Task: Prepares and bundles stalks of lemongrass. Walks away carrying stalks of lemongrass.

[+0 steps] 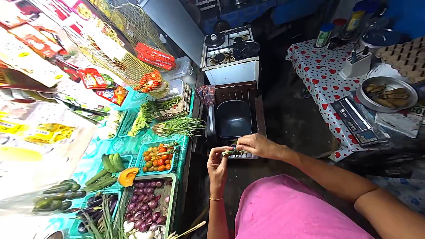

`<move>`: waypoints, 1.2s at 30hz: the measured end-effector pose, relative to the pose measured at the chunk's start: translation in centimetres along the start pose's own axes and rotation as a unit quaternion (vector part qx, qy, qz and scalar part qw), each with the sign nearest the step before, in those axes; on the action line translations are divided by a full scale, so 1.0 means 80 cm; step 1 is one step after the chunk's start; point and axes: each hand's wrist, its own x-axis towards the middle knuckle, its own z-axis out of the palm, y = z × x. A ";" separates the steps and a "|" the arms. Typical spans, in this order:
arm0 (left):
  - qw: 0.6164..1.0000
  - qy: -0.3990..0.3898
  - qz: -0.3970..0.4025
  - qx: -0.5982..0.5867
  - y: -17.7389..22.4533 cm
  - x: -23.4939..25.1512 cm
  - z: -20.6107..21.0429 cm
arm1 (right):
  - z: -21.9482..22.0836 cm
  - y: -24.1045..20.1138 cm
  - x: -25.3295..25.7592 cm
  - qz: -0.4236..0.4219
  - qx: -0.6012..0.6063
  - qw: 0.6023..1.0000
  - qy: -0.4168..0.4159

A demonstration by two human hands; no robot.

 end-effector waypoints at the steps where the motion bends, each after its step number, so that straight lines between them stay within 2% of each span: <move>1: 0.999 -0.023 -0.013 -0.024 0.005 0.001 0.000 | -0.009 0.006 0.004 -0.029 -0.004 1.000 -0.010; 4: 0.992 -0.078 -0.042 -0.094 0.017 0.005 -0.006 | -0.015 0.017 0.016 -0.080 0.072 0.994 -0.038; 8: 0.981 -0.109 -0.056 -0.150 0.020 0.011 -0.009 | 0.000 0.021 0.021 -0.053 0.281 0.954 -0.093; 11: 0.967 -0.083 -0.066 -0.231 0.019 0.011 0.002 | 0.029 0.017 0.021 -0.041 0.403 0.911 -0.079; 14: 0.967 -0.015 -0.062 -0.245 0.018 0.012 0.018 | 0.060 0.010 0.023 -0.032 0.495 0.868 -0.002; 16: 0.973 0.035 -0.050 -0.222 0.019 0.014 0.025 | 0.079 0.000 0.021 0.013 0.578 0.815 0.037; 20: 0.988 0.101 -0.009 -0.118 0.016 0.017 0.031 | 0.107 -0.036 0.019 0.233 0.644 0.712 0.153; 21: 0.991 0.109 0.005 -0.076 0.015 0.017 0.033 | 0.111 -0.042 0.020 0.258 0.639 0.707 0.162; 23: 0.994 0.104 0.038 0.025 0.010 0.014 0.032 | 0.114 -0.044 0.015 0.267 0.597 0.743 0.142; 25: 0.988 0.079 0.070 0.109 0.001 0.007 0.027 | 0.106 -0.037 0.011 0.247 0.490 0.827 0.122; 27: 0.980 0.049 0.077 0.179 -0.002 -0.001 0.020 | 0.093 -0.019 0.005 0.164 0.358 0.912 0.114; 29: 0.976 0.024 0.060 0.207 -0.001 -0.006 0.015 | 0.067 -0.008 0.000 0.103 0.244 0.961 0.075; 32: 0.989 0.007 -0.007 0.149 0.004 -0.009 0.019 | 0.030 -0.006 -0.006 0.075 0.182 0.980 0.001; 36: 0.993 -0.053 -0.100 -0.015 0.017 -0.007 0.021 | 0.000 -0.004 -0.012 0.091 0.264 0.956 -0.094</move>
